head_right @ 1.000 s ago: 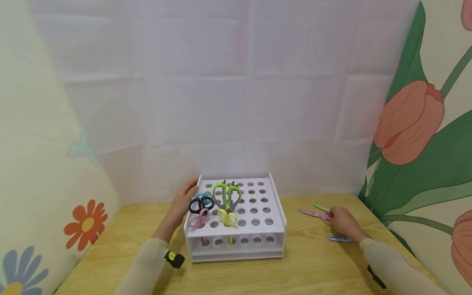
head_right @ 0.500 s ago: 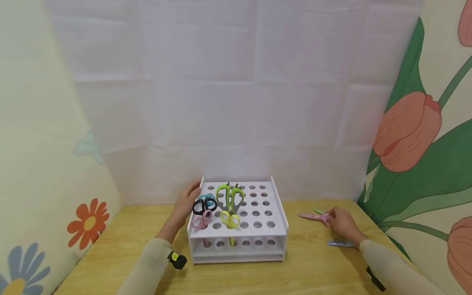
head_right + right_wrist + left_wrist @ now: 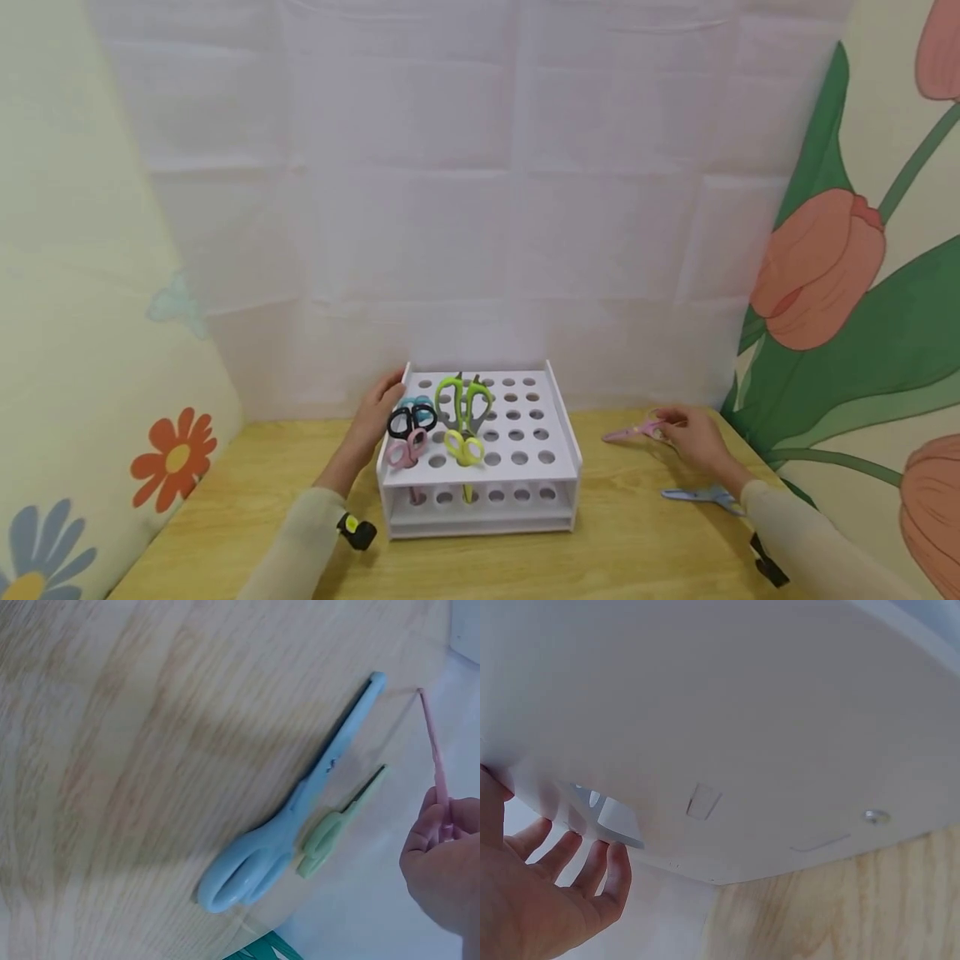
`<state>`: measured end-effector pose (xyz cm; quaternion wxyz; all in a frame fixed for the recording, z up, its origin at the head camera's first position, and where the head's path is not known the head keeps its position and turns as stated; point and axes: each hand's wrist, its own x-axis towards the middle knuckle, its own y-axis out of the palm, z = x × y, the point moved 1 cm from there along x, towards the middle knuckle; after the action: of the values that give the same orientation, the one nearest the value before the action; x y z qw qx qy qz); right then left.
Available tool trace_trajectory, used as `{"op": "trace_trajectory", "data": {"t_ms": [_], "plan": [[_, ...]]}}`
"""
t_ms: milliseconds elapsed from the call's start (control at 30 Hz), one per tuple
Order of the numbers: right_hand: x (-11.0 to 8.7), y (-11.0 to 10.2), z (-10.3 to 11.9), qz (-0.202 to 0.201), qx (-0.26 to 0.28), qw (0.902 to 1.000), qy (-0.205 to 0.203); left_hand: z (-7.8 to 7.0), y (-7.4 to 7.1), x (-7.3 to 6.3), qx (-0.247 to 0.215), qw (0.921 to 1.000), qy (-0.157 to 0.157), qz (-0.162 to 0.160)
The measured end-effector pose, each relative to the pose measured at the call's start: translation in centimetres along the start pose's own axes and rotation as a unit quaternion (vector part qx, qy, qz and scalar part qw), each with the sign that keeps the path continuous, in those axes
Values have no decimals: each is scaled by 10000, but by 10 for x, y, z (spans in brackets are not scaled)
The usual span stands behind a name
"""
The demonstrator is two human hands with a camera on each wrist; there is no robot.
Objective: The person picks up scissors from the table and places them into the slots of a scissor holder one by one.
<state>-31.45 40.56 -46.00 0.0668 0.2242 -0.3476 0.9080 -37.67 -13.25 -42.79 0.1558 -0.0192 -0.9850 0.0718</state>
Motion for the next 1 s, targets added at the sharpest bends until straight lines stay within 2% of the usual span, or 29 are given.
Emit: {"op": "trace_trajectory", "data": {"t_ms": [167, 567, 767, 1000], "plan": [[5, -3, 11, 141, 387, 9991, 95, 1, -2, 2, -69, 10000, 0, -5], [6, -9, 32, 199, -108, 9997, 63, 0, 0, 1, -2, 9999, -105, 59], [9, -15, 45, 287, -194, 9994, -36, 1, 0, 2, -30, 10000, -38, 79], [11, -21, 63, 287, -178, 9987, -370, 3, 0, 3, -139, 9998, -77, 113]]}}
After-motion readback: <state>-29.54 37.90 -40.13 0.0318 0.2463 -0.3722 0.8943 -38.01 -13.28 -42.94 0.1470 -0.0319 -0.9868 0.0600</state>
